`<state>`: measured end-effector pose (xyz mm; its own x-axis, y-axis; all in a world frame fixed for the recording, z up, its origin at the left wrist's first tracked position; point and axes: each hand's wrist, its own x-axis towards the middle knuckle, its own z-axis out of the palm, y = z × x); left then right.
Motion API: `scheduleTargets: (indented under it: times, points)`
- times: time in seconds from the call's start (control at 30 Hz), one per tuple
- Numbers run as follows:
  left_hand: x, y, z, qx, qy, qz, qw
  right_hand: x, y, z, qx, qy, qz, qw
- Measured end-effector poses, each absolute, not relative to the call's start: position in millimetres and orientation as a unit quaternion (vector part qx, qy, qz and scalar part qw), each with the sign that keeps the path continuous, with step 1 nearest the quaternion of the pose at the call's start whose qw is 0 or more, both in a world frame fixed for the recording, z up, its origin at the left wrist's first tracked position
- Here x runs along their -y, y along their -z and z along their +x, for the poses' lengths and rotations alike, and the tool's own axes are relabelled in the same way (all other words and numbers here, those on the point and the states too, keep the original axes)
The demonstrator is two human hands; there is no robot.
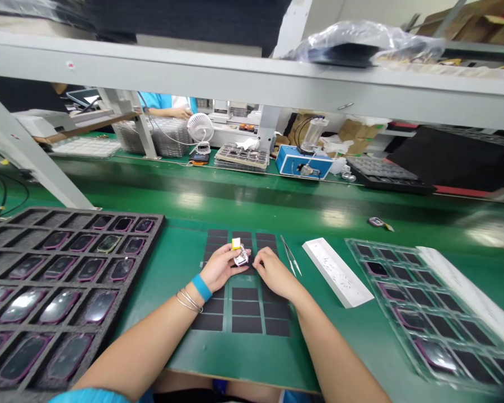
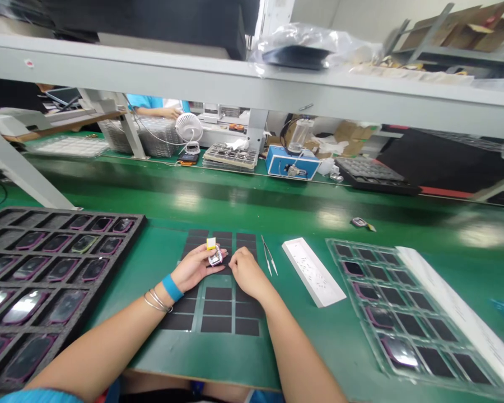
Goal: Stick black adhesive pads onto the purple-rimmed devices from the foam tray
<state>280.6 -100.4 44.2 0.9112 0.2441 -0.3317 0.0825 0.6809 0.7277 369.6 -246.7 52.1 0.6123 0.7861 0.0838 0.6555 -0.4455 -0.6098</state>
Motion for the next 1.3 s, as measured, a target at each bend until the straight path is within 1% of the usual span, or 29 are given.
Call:
scheduleTargets:
  times: [0.13, 0.23, 0.5, 0.7, 0.87, 1.1, 1.2, 1.3]
  points:
    - [100, -45, 280, -0.201, -0.038, 0.399, 0.894, 252, -57, 377, 0.410, -0.132, -0.832, 0.349]
    - [100, -45, 280, -0.207, -0.034, 0.401, 0.892, 252, -54, 380, 0.380, -0.132, -0.844, 0.356]
    - [100, -47, 280, -0.207, -0.033, 0.399, 0.892, 245, -49, 372, 0.359, -0.105, -0.878, 0.298]
    - [101, -47, 280, -0.207, -0.035, 0.400, 0.892, 242, -45, 371, 0.353, -0.094, -0.880, 0.303]
    - [100, -46, 281, -0.208, -0.035, 0.399, 0.892, 242, -42, 369, 0.399, -0.077, -0.874, 0.266]
    - [100, -45, 280, -0.210, -0.040, 0.401, 0.891, 252, -53, 366, 0.466, -0.106, -0.839, 0.259]
    - [101, -46, 279, -0.210, -0.040, 0.401, 0.891, 258, -62, 368, 0.482, -0.117, -0.816, 0.297]
    - [101, -47, 280, -0.205, -0.040, 0.405, 0.890, 260, -69, 373, 0.470, -0.124, -0.779, 0.395]
